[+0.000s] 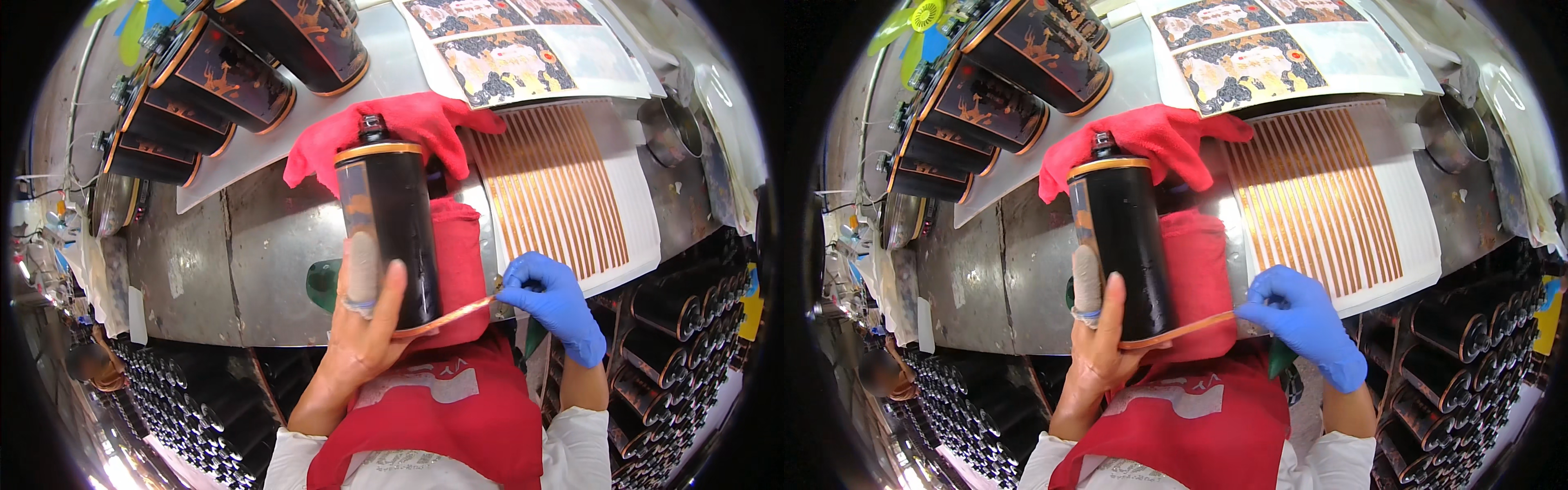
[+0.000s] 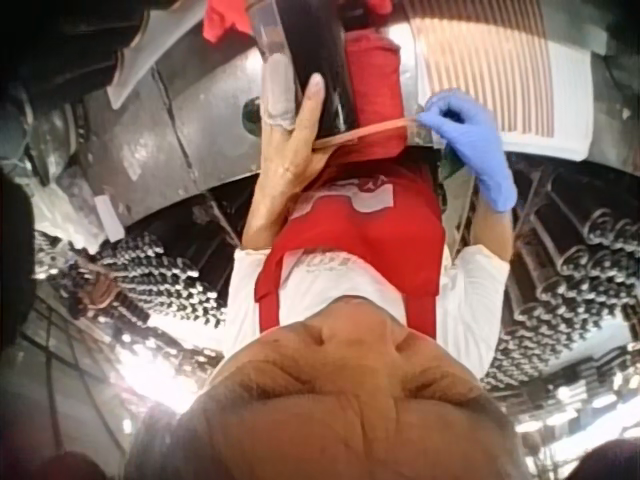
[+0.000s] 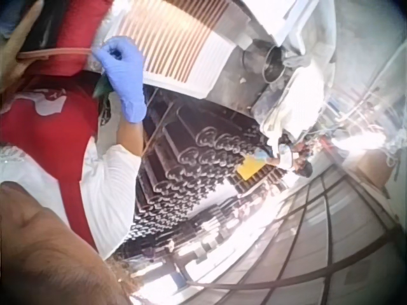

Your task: The person applies decorative copper strips and printed labels to cylindrical black containers. They use a green plastic scraper to smooth the strips and labels onto the curved surfaces, then place the finished containers on a nearby shelf.

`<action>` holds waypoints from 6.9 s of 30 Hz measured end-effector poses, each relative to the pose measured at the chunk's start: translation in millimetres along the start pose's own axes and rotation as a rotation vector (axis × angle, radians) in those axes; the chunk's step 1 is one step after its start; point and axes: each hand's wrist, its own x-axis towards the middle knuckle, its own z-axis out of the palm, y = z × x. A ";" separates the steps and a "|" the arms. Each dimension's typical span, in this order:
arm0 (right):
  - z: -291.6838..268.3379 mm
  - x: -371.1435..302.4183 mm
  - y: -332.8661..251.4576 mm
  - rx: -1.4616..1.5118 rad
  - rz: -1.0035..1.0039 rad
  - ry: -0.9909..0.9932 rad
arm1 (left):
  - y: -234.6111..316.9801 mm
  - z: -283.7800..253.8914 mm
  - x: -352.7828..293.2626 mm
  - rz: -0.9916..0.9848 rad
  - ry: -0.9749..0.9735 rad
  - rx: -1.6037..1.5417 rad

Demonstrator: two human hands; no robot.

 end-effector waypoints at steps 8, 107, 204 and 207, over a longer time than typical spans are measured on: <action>42.6 4.7 -21.4 0.045 -0.203 -0.126 | -31.2 -2.5 -26.0 -0.224 -0.141 -0.357; 12.0 13.7 32.4 0.996 0.194 0.041 | 26.2 0.5 10.5 -0.498 0.061 -1.032; 72.5 -14.9 -8.2 0.013 -0.214 0.290 | 12.6 -2.4 -33.6 0.357 0.011 0.414; 45.5 -11.5 -34.3 0.366 -0.090 0.200 | 24.8 -4.9 -13.5 0.437 -0.009 0.515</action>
